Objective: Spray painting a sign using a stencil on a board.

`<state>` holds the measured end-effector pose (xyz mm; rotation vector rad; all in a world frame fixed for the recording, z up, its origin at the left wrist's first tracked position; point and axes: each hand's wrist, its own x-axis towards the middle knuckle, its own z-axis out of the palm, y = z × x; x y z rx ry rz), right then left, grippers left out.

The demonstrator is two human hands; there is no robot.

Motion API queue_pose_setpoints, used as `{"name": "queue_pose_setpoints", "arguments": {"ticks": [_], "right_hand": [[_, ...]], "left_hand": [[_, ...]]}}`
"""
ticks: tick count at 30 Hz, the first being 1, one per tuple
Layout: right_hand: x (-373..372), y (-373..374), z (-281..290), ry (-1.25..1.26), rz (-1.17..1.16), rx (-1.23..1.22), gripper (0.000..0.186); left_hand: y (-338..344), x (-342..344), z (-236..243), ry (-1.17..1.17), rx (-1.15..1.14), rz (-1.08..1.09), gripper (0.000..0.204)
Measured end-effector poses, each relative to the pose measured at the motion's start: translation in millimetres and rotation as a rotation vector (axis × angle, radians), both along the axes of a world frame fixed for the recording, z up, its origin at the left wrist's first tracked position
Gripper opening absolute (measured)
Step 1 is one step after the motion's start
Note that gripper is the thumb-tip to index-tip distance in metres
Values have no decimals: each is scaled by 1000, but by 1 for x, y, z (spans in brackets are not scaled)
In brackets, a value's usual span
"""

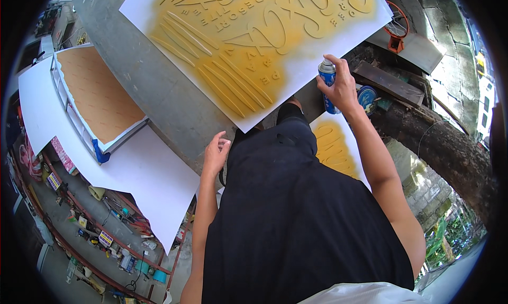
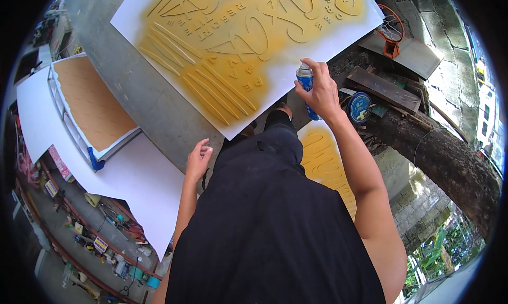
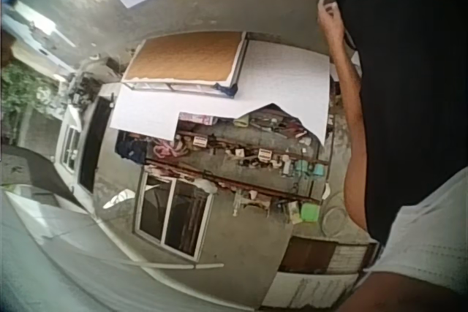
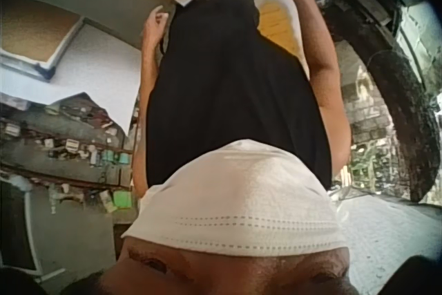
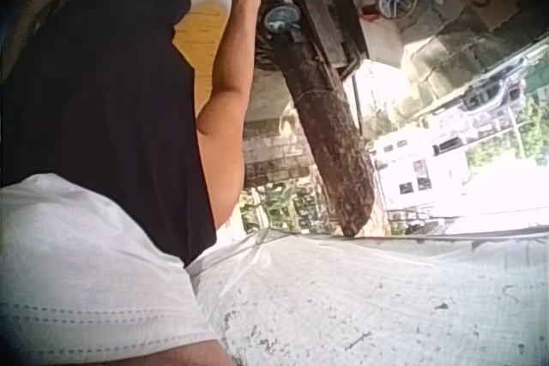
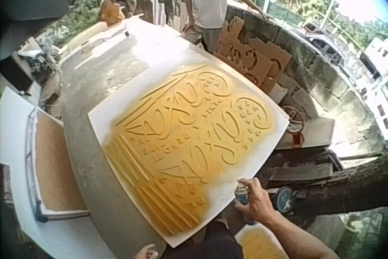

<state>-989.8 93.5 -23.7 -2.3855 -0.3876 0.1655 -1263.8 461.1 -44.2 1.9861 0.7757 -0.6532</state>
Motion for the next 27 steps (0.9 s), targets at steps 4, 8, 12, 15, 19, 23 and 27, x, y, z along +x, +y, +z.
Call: {"name": "queue_pose_setpoints", "arguments": {"ticks": [4, 8, 12, 15, 19, 23, 27], "right_hand": [[-18, -4, 2, 39, 18, 1, 67], [17, -28, 9, -47, -169, -28, 67], [45, -51, 10, -154, -229, -57, 68], [60, -63, 9, -124, -290, -71, 68], [63, -69, 0, -101, -318, -83, 68], [45, -55, 0, -61, -260, -46, 64], [19, -38, 7, 46, -177, 39, 67]], "left_hand": [[-5, 3, 2, -4, 9, -1, 45], [-3, 4, -2, -6, 8, -21, 44], [-5, 10, -1, -9, 11, -36, 44], [-8, 16, 1, -12, 13, -55, 44], [-10, 21, 5, -14, 30, -71, 44], [-11, 23, 7, -8, 36, -67, 44], [-12, 26, 6, -21, 45, -84, 44]]}}
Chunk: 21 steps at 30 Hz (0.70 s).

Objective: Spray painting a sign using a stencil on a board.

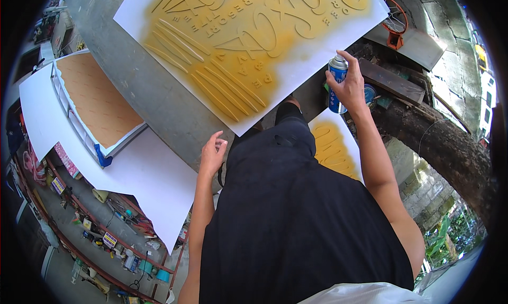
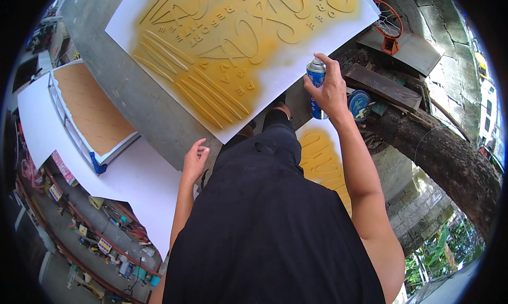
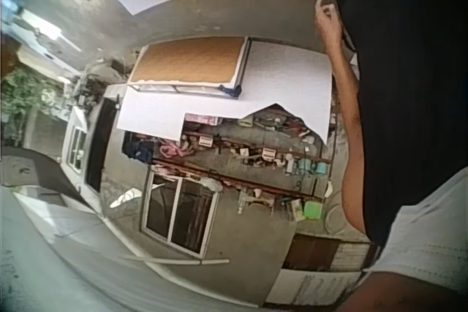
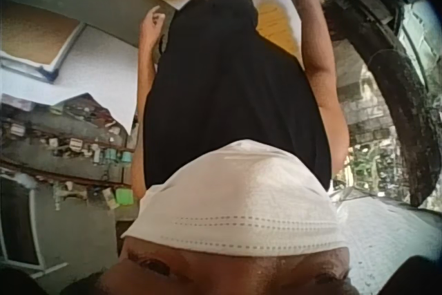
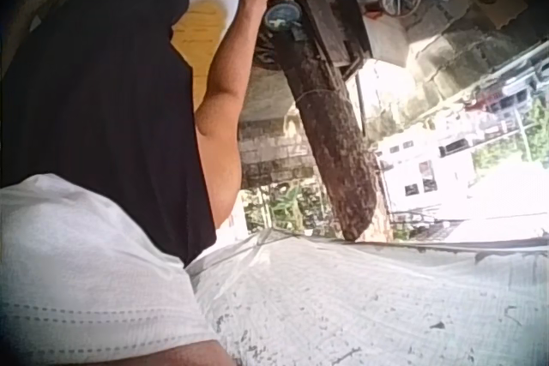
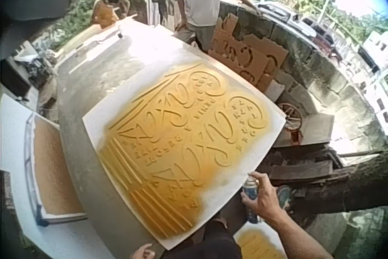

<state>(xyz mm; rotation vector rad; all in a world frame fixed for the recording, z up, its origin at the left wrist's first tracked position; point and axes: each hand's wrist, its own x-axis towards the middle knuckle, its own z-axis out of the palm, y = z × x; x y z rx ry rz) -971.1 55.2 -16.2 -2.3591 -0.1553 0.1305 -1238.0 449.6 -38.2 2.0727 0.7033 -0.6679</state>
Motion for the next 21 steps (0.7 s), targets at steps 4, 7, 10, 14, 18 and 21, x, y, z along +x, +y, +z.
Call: {"name": "queue_pose_setpoints", "arguments": {"ticks": [4, 7, 10, 14, 18, 21], "right_hand": [[0, -6, -1, -24, 33, -13, 66], [26, -22, -6, -68, -69, -35, 63], [33, -29, -11, -78, -97, -75, 64], [14, -30, -14, -68, 36, -100, 67], [43, -49, -11, -81, -152, -130, 64], [46, -41, -10, -115, -35, -100, 65]], "left_hand": [[-5, 8, 3, -1, -14, -2, 44], [-8, 12, 3, 7, -20, -14, 44], [-10, 11, 4, -4, -13, -21, 44], [-12, 9, 4, 14, 0, -3, 44], [-15, 7, 4, 13, -5, -2, 44], [-18, 12, 3, 11, -10, -1, 44]]}}
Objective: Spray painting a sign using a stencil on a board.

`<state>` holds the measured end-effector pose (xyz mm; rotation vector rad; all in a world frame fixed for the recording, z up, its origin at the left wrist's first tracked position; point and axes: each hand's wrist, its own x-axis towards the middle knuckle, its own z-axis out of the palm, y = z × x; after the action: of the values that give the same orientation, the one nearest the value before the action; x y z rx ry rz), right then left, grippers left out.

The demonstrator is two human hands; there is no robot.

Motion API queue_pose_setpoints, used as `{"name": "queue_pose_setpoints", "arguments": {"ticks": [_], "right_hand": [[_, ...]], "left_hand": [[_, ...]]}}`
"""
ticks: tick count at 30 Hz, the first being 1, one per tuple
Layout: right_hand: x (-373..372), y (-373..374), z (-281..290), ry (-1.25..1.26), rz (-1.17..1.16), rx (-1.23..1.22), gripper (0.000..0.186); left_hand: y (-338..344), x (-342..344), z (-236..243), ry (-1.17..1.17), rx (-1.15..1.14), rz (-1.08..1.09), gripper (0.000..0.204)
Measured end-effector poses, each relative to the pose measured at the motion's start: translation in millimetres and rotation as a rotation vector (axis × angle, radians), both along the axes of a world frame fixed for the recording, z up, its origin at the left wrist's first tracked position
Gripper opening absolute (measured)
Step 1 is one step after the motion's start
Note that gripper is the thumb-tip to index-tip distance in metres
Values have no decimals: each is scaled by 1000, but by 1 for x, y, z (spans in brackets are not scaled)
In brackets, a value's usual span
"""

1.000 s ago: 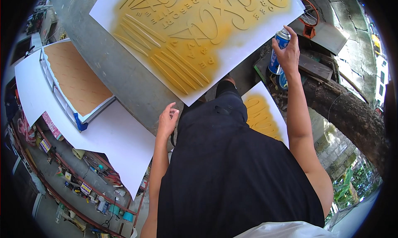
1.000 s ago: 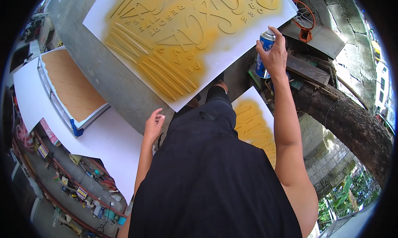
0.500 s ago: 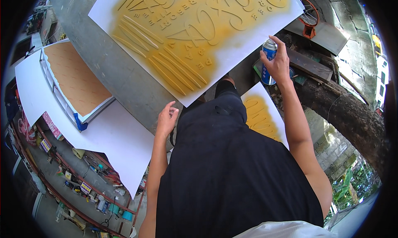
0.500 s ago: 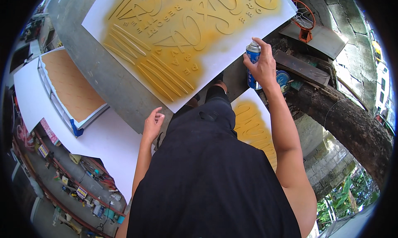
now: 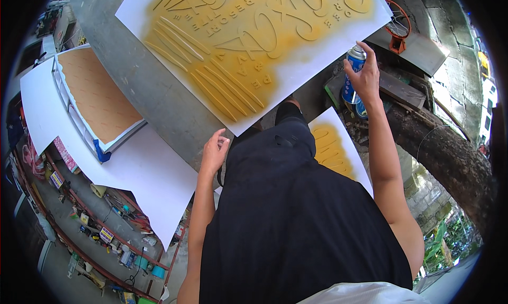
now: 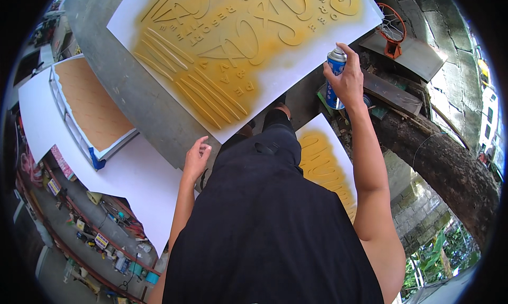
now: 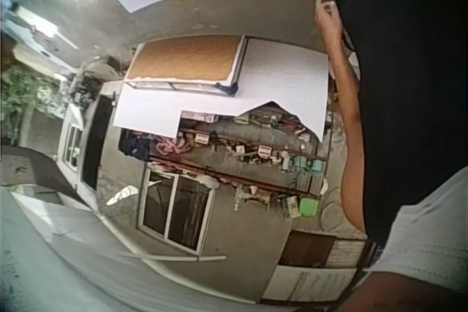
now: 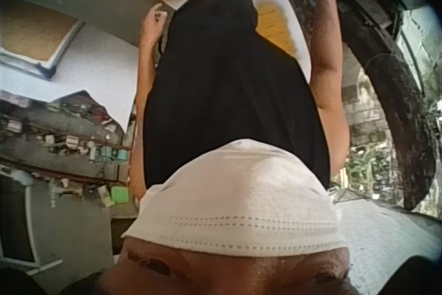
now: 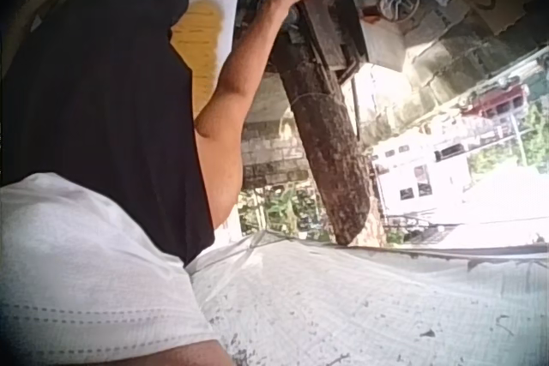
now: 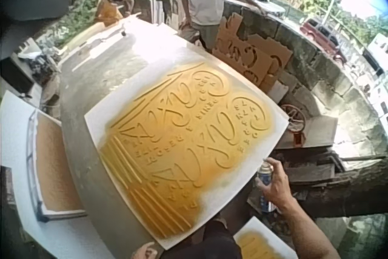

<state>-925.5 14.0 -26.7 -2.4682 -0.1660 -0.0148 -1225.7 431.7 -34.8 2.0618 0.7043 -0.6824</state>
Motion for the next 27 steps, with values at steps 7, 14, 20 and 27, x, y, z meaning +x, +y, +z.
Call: {"name": "queue_pose_setpoints", "arguments": {"ticks": [7, 14, 20, 27], "right_hand": [[10, 18, 21, -12, 29, 64, 68], [28, 10, -8, 55, -31, 15, 66], [-10, 41, -4, 90, 140, 65, 68], [24, 34, -3, 30, 28, 57, 66]], "left_hand": [[-4, -2, 0, -28, 23, 8, 43], [-7, -7, -5, -34, 5, 8, 44], [-5, -9, -1, -32, 13, 25, 44], [-5, -1, -5, -33, 16, -1, 44]]}}
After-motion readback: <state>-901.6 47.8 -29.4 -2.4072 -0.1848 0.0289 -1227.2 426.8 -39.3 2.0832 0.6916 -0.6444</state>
